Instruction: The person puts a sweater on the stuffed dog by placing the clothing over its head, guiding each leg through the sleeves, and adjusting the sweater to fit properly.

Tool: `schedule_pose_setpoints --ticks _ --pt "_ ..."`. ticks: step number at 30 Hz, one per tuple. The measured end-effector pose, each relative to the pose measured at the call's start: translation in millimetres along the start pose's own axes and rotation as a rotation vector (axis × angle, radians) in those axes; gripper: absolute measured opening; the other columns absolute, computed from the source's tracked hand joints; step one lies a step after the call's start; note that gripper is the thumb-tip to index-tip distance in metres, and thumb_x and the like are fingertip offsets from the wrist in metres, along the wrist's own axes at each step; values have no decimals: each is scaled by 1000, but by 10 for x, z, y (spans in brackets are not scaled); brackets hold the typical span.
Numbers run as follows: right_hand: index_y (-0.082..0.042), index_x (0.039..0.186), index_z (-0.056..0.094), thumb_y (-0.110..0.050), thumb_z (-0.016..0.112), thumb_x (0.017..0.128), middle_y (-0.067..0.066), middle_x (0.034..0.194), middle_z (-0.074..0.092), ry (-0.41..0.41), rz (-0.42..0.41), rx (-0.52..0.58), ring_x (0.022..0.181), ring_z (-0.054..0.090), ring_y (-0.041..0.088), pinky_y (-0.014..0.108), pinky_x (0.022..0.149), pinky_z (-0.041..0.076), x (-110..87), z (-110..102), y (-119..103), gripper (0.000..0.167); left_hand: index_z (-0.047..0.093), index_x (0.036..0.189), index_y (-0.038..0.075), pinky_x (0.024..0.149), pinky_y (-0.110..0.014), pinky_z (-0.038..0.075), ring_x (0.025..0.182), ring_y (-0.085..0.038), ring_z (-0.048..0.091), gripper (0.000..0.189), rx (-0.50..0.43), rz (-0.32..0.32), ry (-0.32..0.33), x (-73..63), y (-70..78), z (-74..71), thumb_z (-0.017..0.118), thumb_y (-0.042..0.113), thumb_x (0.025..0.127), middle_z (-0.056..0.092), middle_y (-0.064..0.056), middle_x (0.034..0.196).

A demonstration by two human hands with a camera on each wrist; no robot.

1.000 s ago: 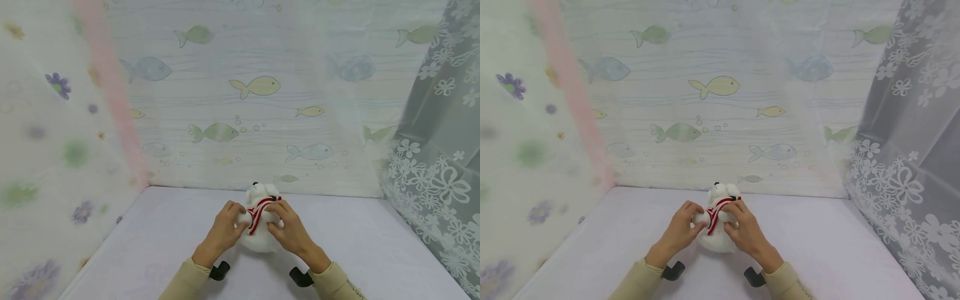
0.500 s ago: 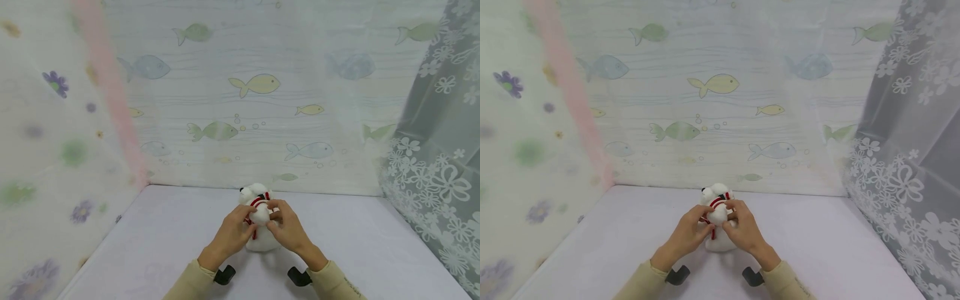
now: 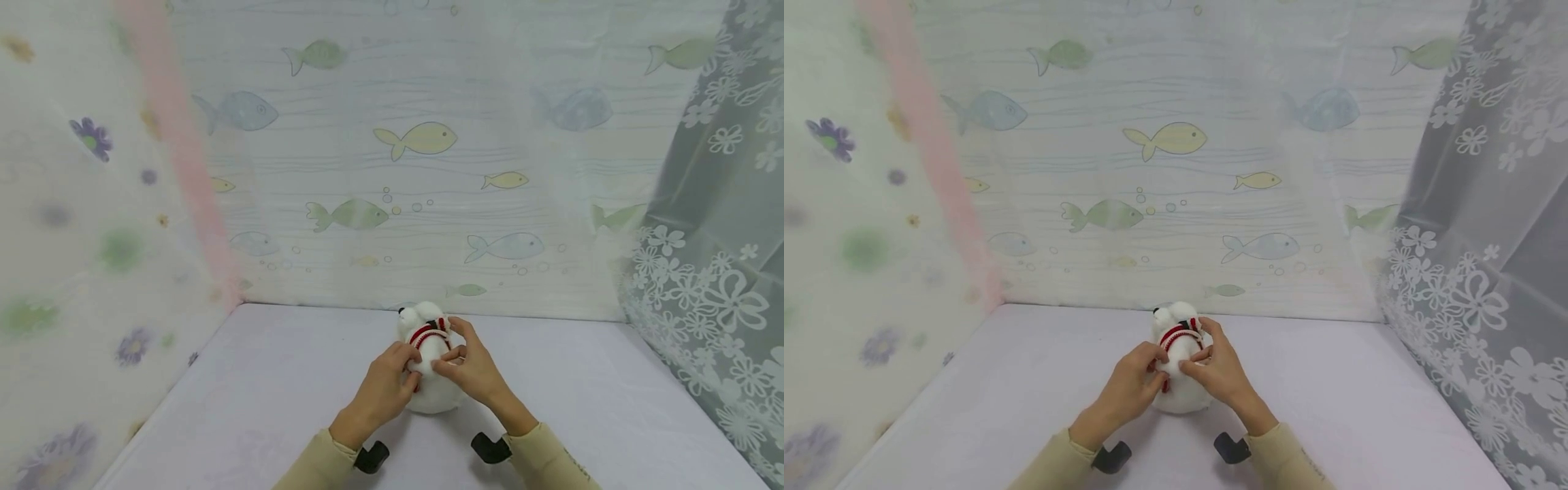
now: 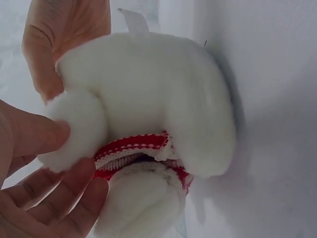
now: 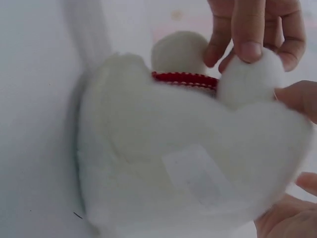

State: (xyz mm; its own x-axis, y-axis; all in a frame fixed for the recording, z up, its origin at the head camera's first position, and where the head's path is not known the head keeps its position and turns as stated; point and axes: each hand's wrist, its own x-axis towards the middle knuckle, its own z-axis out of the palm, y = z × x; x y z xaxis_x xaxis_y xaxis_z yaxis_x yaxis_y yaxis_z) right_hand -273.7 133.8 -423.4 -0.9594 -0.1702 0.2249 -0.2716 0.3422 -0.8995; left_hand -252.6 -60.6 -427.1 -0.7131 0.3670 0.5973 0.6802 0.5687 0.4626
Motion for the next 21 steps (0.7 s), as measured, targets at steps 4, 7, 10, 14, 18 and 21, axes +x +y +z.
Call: schedule_pose_setpoints --ticks 4,7,10,14,18,21 --pt "-17 146 29 -20 80 76 15 142 37 -47 28 -2 78 63 18 33 70 50 12 -34 2 87 55 99 10 70 -24 48 81 -13 54 28 -12 -9 -18 -14 5 18 71 -2 79 55 -1 99" --pt "-18 147 27 -24 81 76 16 143 34 -82 58 -11 72 62 18 34 72 48 16 -63 -1 90 54 101 9 71 -24 49 83 -14 56 29 -28 -15 -37 -22 10 24 70 -2 79 56 -2 101" --pt "-18 148 26 -27 81 75 17 143 35 -98 78 -18 71 62 19 34 73 47 23 -78 1 92 55 102 8 71 -24 49 83 -14 56 28 -37 -18 -46 -24 15 24 70 -2 81 58 -3 102" --pt "-16 147 29 -29 81 75 18 138 43 -100 83 -58 75 61 17 33 72 48 33 -78 0 90 55 101 8 71 -23 50 83 -13 56 27 -49 -12 -46 -22 15 31 69 -3 81 58 -2 100" --pt "-13 144 33 -30 81 74 15 127 49 -106 79 -76 74 60 17 33 71 48 31 -89 -7 87 54 100 7 71 -21 50 86 -13 57 27 -73 -11 -53 -20 13 40 68 -5 80 58 -2 100" --pt "-11 142 36 -29 82 74 11 116 51 -103 71 -69 74 59 17 32 68 47 29 -97 -4 84 54 100 7 71 -21 50 87 -13 56 27 -79 -7 -61 -18 12 39 68 -6 80 57 -2 100"
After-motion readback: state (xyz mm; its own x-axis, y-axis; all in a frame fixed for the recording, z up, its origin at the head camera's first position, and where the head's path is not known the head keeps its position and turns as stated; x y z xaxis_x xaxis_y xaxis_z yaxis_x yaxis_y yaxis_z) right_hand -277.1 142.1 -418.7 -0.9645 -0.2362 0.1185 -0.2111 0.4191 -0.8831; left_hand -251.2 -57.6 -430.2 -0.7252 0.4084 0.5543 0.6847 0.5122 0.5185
